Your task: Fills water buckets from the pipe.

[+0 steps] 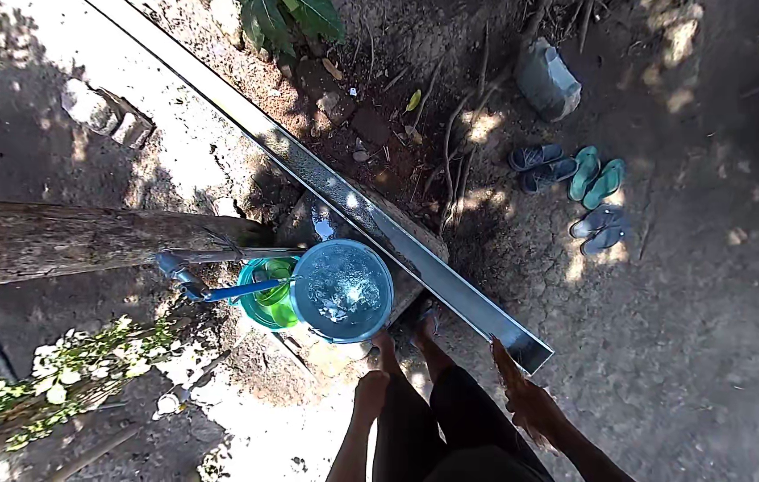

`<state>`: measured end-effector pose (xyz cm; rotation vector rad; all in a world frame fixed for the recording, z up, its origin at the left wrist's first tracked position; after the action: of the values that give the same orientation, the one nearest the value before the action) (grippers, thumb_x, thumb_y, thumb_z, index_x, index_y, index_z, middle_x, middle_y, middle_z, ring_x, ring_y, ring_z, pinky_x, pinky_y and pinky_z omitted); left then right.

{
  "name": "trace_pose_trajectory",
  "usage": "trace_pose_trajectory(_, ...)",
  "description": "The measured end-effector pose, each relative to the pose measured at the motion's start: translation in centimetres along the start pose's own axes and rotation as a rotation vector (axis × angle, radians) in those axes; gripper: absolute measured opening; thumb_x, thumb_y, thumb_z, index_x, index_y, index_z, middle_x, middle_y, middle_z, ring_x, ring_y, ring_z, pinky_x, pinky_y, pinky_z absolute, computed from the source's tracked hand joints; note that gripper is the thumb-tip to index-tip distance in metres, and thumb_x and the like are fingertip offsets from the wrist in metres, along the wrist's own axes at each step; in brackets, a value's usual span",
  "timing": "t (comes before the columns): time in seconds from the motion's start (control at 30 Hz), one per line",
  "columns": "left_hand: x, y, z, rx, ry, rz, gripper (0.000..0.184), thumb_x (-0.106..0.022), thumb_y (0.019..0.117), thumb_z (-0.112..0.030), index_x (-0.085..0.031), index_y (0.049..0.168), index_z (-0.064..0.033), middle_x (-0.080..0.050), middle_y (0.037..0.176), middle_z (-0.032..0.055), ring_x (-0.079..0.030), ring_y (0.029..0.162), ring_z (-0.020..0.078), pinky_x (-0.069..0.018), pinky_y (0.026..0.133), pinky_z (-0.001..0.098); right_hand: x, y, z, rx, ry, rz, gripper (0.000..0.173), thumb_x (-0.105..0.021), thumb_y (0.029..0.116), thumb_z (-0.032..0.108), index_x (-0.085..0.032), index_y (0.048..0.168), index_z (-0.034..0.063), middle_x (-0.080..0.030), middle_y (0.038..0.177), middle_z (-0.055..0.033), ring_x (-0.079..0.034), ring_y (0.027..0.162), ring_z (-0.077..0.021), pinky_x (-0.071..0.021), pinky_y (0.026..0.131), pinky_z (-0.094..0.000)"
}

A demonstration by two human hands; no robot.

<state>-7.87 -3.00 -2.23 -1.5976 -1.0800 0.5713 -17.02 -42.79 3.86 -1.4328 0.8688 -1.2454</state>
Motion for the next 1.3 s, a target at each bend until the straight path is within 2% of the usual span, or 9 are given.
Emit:
trace_pose_trajectory(0.33,-0.2,0.1,-0.2,-0.017,0.034,0.004,0.034,-0.058,0.1031,-0.031,-0.072,0.117,-0.0036,-0.074,0.106,0.0146,-0.071,0.1,0.0262,-0.0556,0.096,0.0504,0.2,0.1,-0.1,0.005,-0.003,0.014,0.04,-0.059,0.1035,0.023,-0.054,0.135,-0.0023,-0.072,0.101,-0.0202,-0.073,0.079,-0.0322,-0.0617,0.071,-0.0521)
trace_pose_trajectory(0.77,-0.2,0.4,-0.4,-0.009,0.117,0.028,0.036,-0.055,0.105,-0.033,-0.071,0.121,-0.0044,-0.074,0.113,0.0148,-0.071,0.106,0.0269,-0.0546,0.1,0.0505,0.3,-0.6,0.4,0.007,0.082,0.001,0.042,-0.061,0.1025,0.02,-0.052,0.137,-0.0024,-0.071,0.104,-0.0218,-0.073,0.081,-0.0333,-0.0618,0.073,-0.0527)
trace_pose_trajectory(1.0,0.3,0.9,-0.8,-0.011,0.126,0.02,0.036,-0.055,0.1052,-0.032,-0.071,0.12,-0.0037,-0.073,0.112,0.0156,-0.071,0.104,0.027,-0.0547,0.098,0.0495,1.2,-0.5,1.0,-0.022,0.095,-0.008,0.039,-0.061,0.1027,0.019,-0.053,0.135,-0.0015,-0.071,0.1,-0.0187,-0.072,0.074,-0.0285,-0.0608,0.066,-0.0471)
trace_pose_trajectory(1.3,-0.2,1.0,-1.3,-0.015,0.071,0.013,0.036,-0.057,0.1041,-0.033,-0.072,0.119,-0.0036,-0.073,0.111,0.0159,-0.071,0.105,0.0276,-0.0544,0.098,0.0507,1.2,-0.6,1.4,-0.035,0.067,-0.024,0.037,-0.06,0.1039,0.021,-0.054,0.133,-0.0021,-0.072,0.099,-0.0179,-0.071,0.075,-0.0286,-0.0603,0.068,-0.0475)
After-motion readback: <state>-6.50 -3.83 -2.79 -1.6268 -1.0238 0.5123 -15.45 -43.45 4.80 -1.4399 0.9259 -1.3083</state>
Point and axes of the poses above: each hand's wrist, its own y-axis towards the middle knuckle, its own x-axis out of the back of the hand, z = x × y, the point moved 9 cm from there along y, towards the middle knuckle
